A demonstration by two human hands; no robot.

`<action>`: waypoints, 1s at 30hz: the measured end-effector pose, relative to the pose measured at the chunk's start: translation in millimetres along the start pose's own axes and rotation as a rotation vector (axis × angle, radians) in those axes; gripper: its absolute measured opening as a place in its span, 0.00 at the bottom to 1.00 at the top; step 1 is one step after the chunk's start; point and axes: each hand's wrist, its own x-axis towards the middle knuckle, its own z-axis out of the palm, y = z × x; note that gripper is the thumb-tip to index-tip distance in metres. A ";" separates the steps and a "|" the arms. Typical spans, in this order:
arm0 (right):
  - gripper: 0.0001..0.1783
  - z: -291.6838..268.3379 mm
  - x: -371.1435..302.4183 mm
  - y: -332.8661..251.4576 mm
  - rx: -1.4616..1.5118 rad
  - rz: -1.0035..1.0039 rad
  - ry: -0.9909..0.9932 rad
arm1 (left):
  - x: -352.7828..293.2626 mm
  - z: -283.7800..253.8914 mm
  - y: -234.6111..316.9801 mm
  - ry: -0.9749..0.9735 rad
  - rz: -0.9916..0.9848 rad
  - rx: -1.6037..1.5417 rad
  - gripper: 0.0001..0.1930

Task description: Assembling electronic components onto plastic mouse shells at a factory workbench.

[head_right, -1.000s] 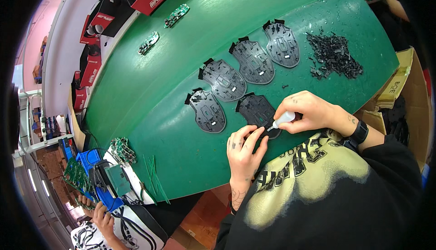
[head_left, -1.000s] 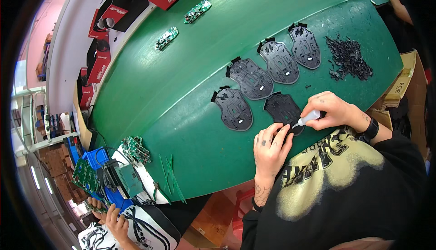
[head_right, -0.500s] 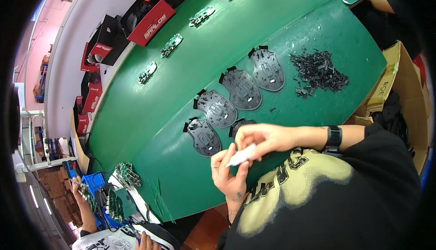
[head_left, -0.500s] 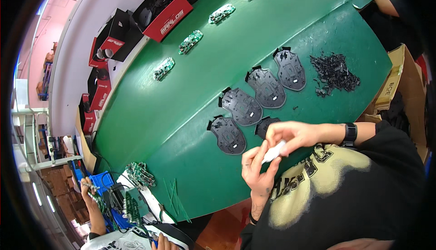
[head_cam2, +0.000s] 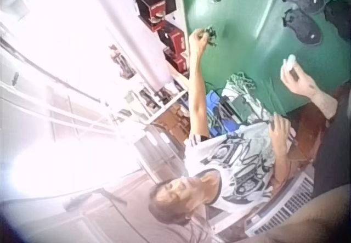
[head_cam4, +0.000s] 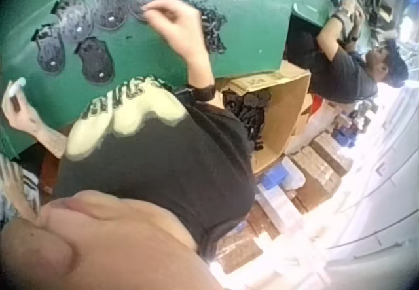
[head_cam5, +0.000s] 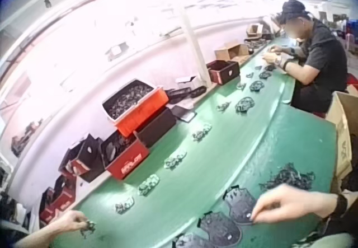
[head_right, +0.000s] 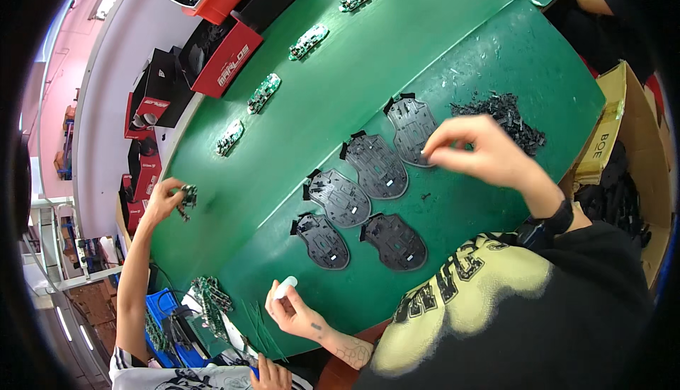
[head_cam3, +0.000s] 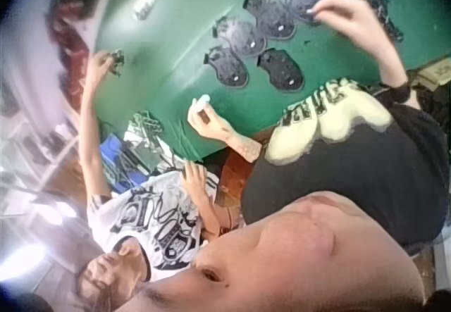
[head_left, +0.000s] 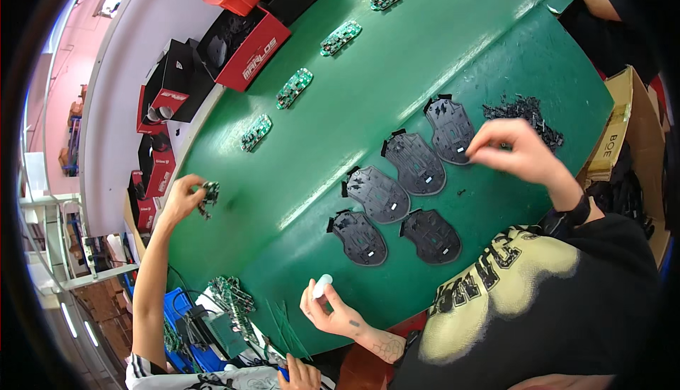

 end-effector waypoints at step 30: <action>0.20 39.2 146.2 -8.0 -0.941 -0.611 -0.537 | -350.1 279.7 198.1 -1.308 1.025 3.646 0.12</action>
